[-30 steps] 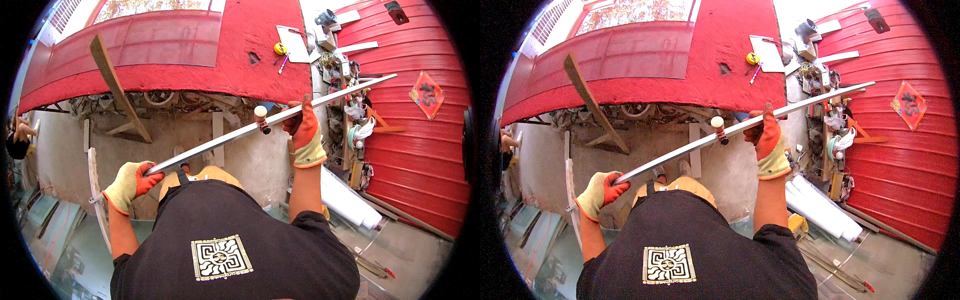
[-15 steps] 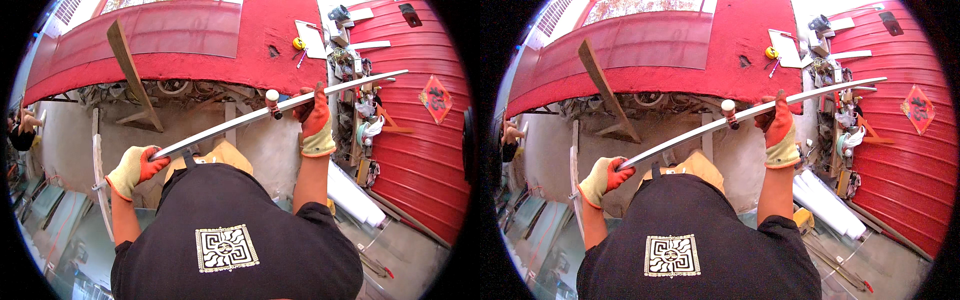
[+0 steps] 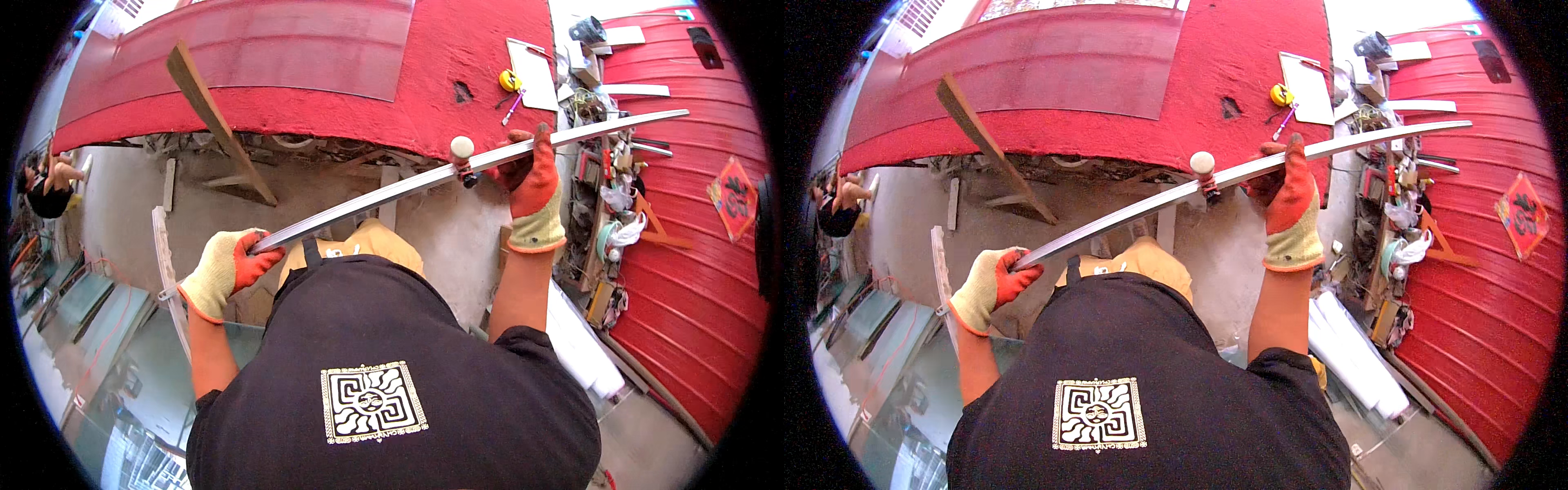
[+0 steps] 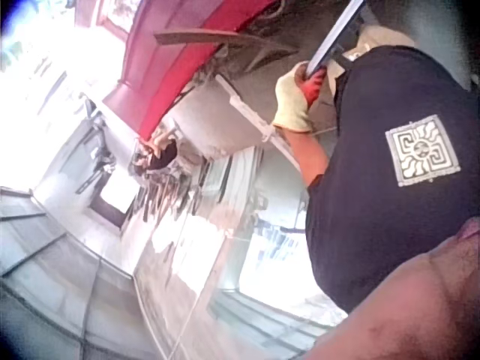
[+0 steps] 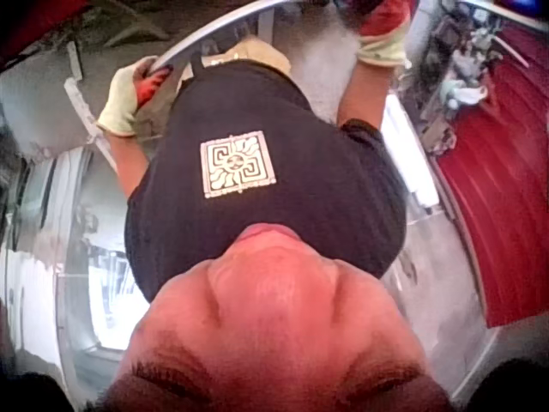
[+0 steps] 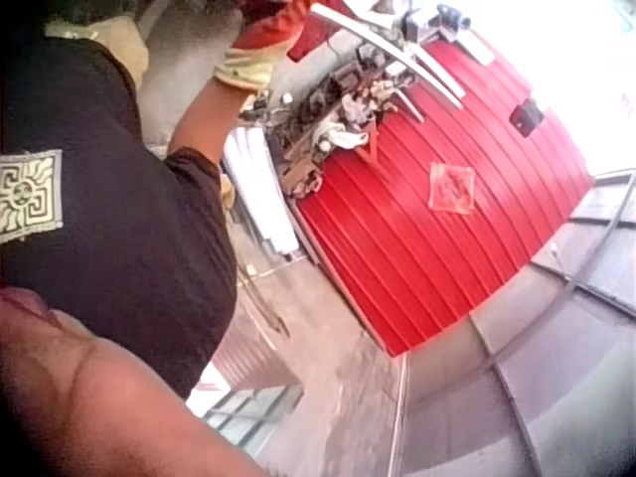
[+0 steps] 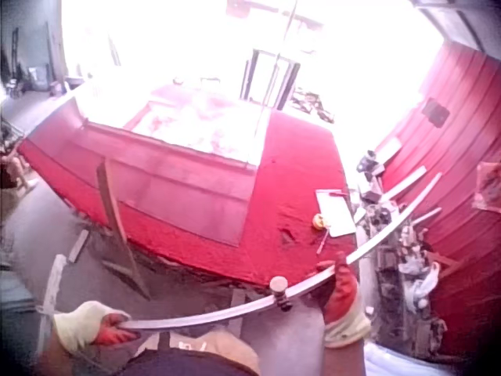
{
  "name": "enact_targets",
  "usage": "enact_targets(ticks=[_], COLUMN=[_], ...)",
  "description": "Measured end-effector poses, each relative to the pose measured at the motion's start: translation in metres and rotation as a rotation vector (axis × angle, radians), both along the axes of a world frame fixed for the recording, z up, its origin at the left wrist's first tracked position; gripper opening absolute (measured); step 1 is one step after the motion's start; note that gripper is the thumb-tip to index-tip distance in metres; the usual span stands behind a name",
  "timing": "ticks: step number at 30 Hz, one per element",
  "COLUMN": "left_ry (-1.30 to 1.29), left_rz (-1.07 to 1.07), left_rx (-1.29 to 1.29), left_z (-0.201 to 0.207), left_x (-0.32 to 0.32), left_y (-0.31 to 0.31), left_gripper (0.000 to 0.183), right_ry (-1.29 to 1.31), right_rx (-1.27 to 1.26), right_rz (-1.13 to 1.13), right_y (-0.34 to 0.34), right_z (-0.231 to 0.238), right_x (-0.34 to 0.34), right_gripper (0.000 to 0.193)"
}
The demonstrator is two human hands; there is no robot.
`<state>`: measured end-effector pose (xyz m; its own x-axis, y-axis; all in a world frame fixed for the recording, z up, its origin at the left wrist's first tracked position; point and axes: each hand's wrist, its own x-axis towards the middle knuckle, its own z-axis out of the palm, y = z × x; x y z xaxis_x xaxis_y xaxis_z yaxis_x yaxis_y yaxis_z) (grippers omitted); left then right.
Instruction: The person measures a large pane of glass on a workbench using a tape measure and marks it with a pen, then moves a wooden guide and a large metal T-square over the surface.
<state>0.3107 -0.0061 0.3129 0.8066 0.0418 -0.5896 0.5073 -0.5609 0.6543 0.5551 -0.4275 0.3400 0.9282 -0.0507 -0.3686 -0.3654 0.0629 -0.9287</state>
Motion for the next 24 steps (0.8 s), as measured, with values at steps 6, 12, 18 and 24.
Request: enact_targets(ticks=[6,12,18,24], left_ry=[0.122,0.024,0.02,0.017], left_rz=[0.224,0.221,0.249,0.296], left_rx=[-0.148,-0.032,0.045,0.079], left_z=[0.009,0.01,0.036,0.024], left_x=[0.012,0.013,0.031,0.026], left_y=[-0.016,-0.023,-0.034,-0.026], left_gripper=[0.018,0.027,0.023,0.025], right_ry=[-0.067,-0.102,-0.114,-0.083], right_rx=[0.05,0.114,0.128,0.184], right_rz=[0.081,0.186,0.25,0.295], right_y=[0.001,0.009,0.025,0.053], right_z=[0.004,0.001,-0.005,-0.019], right_x=[0.042,0.076,0.103,0.128], right_gripper=[0.065,0.066,0.066,0.064])
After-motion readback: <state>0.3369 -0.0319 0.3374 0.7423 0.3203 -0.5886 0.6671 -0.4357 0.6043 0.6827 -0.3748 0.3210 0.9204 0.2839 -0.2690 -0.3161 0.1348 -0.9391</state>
